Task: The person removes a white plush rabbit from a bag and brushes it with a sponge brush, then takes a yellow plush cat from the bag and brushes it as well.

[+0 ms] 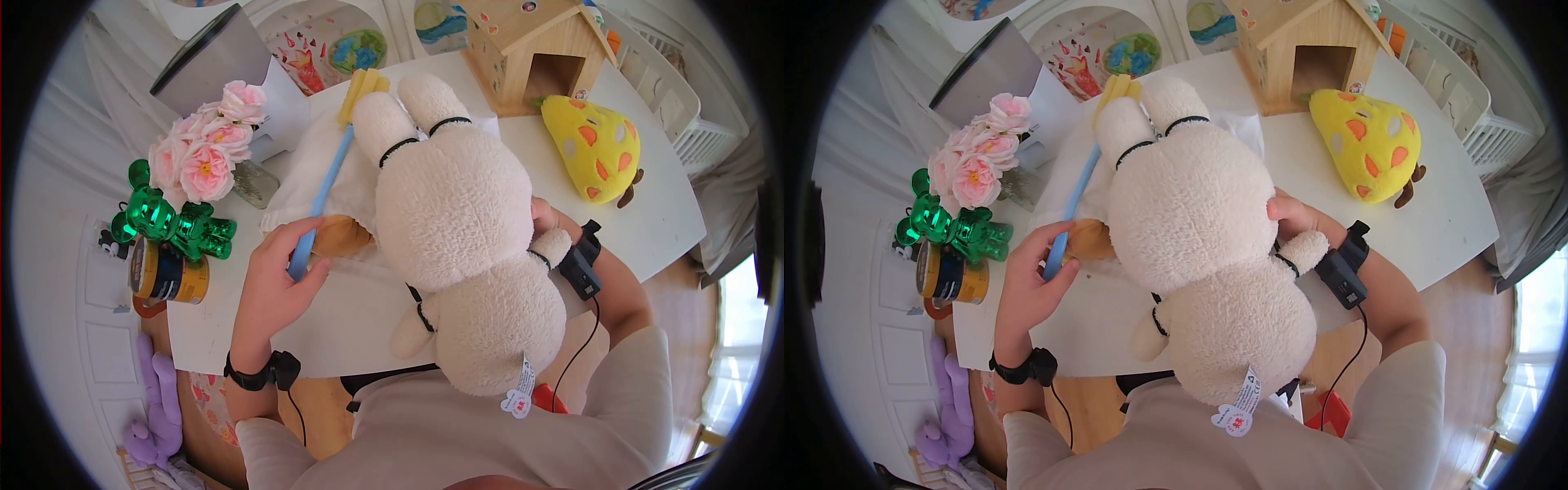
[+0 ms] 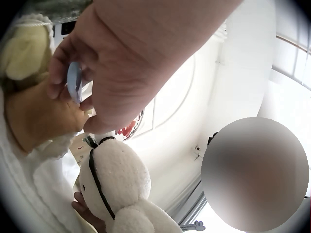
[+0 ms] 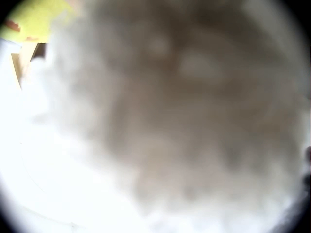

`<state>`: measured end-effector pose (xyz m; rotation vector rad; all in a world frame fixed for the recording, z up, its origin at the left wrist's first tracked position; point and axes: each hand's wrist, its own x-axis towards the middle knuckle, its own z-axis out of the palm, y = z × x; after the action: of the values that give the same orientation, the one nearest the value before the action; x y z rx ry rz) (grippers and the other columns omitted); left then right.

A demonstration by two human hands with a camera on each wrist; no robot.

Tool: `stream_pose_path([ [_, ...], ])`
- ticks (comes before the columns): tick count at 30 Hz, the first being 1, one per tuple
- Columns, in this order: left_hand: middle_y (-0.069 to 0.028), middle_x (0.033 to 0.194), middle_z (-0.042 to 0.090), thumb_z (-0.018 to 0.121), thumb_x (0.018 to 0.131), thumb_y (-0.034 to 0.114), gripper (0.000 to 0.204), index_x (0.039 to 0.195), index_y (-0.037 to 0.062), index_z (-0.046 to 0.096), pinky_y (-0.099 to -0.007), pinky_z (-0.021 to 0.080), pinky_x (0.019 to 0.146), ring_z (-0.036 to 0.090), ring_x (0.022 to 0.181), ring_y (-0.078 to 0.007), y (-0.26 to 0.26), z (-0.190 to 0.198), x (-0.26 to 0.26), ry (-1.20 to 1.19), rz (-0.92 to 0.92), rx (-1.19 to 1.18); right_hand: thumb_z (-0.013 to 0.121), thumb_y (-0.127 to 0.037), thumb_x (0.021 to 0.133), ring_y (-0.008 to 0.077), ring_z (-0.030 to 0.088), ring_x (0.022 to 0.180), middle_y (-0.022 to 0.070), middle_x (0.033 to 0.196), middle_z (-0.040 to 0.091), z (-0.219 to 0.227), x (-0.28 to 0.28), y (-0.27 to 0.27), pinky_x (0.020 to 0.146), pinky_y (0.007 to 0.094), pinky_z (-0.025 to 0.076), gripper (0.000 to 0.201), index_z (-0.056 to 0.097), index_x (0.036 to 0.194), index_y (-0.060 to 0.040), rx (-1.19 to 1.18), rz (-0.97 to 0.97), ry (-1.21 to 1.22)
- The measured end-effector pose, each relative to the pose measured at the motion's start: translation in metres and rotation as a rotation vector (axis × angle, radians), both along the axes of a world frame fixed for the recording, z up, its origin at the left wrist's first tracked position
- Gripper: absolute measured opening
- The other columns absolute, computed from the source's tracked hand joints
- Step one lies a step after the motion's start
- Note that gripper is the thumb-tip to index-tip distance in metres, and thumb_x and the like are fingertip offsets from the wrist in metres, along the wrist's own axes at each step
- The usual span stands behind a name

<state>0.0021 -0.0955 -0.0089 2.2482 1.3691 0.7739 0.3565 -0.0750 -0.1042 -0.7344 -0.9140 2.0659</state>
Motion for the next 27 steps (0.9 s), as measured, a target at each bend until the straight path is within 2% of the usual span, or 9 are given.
stream_pose_path([
  [1,-0.0070,0.091,0.059,0.069,0.077,0.004,0.043,0.118,0.0049,0.058,-0.0255,0.046,0.062,0.055,0.076,-0.0136,0.001,0.000,0.000,0.018,-0.012,0.000,0.084,-0.051,0.054,0.0285,0.043,0.129,0.0150,0.141,0.043,-0.003,0.001,0.001,0.106,0.0397,0.036,0.116,0.029,0.144,-0.0030,0.005,0.009,0.009],
  [4,-0.0064,0.096,0.060,0.070,0.076,0.007,0.048,0.121,0.0061,0.057,-0.0253,0.045,0.060,0.055,0.077,-0.0139,-0.002,0.013,0.000,0.135,0.066,0.025,0.084,-0.051,0.055,0.0286,0.044,0.128,0.0151,0.141,0.043,-0.003,0.001,0.000,0.106,0.0395,0.036,0.114,0.030,0.144,-0.0031,-0.017,0.008,0.003],
  [7,-0.0067,0.101,0.060,0.071,0.076,0.011,0.049,0.122,0.0060,0.056,-0.0256,0.046,0.060,0.056,0.078,-0.0148,0.004,0.026,-0.002,0.198,0.093,0.191,0.084,-0.051,0.055,0.0284,0.044,0.128,0.0150,0.141,0.042,-0.004,-0.001,-0.001,0.106,0.0396,0.037,0.114,0.030,0.144,-0.0033,0.002,-0.002,0.042],
  [14,-0.0098,0.117,0.056,0.064,0.087,0.024,0.044,0.125,0.0048,0.053,-0.0267,0.048,0.069,0.060,0.092,-0.0180,0.063,0.038,0.062,-0.119,0.003,0.264,0.082,-0.036,0.060,0.0279,0.049,0.124,0.0148,0.137,0.048,-0.020,-0.005,0.008,0.104,0.0400,0.040,0.099,0.036,0.141,-0.0031,-0.076,0.085,0.154],
  [16,-0.0141,0.106,0.061,0.065,0.085,0.036,0.048,0.118,0.0021,0.055,-0.0301,0.049,0.071,0.060,0.098,-0.0190,0.098,0.020,0.078,-0.129,-0.051,0.435,0.081,-0.032,0.061,0.0279,0.050,0.123,0.0148,0.136,0.049,-0.015,-0.007,0.006,0.104,0.0399,0.040,0.095,0.037,0.140,-0.0030,-0.098,0.078,0.144],
  [19,-0.0139,0.093,0.065,0.066,0.082,0.031,0.042,0.111,0.0022,0.058,-0.0312,0.050,0.071,0.064,0.086,-0.0214,0.104,0.033,0.092,-0.102,-0.072,0.032,0.081,-0.026,0.062,0.0278,0.051,0.123,0.0147,0.135,0.050,-0.008,-0.007,0.003,0.103,0.0398,0.041,0.091,0.039,0.139,-0.0029,-0.113,0.062,0.117],
  [22,-0.0084,0.083,0.065,0.065,0.078,0.019,0.026,0.096,0.0010,0.060,-0.0303,0.048,0.074,0.061,0.079,-0.0163,0.101,0.038,0.092,-0.152,-0.055,-0.064,0.080,-0.021,0.063,0.0277,0.052,0.122,0.0146,0.134,0.052,-0.008,-0.007,0.001,0.103,0.0398,0.041,0.087,0.041,0.139,-0.0027,-0.117,0.041,0.093],
  [25,-0.0089,0.080,0.066,0.061,0.075,0.011,0.020,0.090,-0.0016,0.063,-0.0288,0.048,0.074,0.062,0.079,-0.0162,0.107,0.033,0.086,-0.098,-0.103,0.104,0.079,-0.015,0.064,0.0277,0.052,0.122,0.0145,0.133,0.053,-0.007,-0.007,0.000,0.103,0.0397,0.042,0.083,0.043,0.138,-0.0026,-0.122,0.026,0.081],
  [27,-0.0093,0.081,0.067,0.060,0.075,0.010,0.019,0.087,-0.0025,0.066,-0.0283,0.048,0.075,0.062,0.079,-0.0163,0.109,0.036,0.086,-0.081,-0.160,0.016,0.080,-0.013,0.063,0.0278,0.052,0.122,0.0145,0.133,0.053,-0.008,-0.008,0.002,0.103,0.0395,0.042,0.084,0.043,0.137,-0.0023,-0.138,-0.008,0.081],
])
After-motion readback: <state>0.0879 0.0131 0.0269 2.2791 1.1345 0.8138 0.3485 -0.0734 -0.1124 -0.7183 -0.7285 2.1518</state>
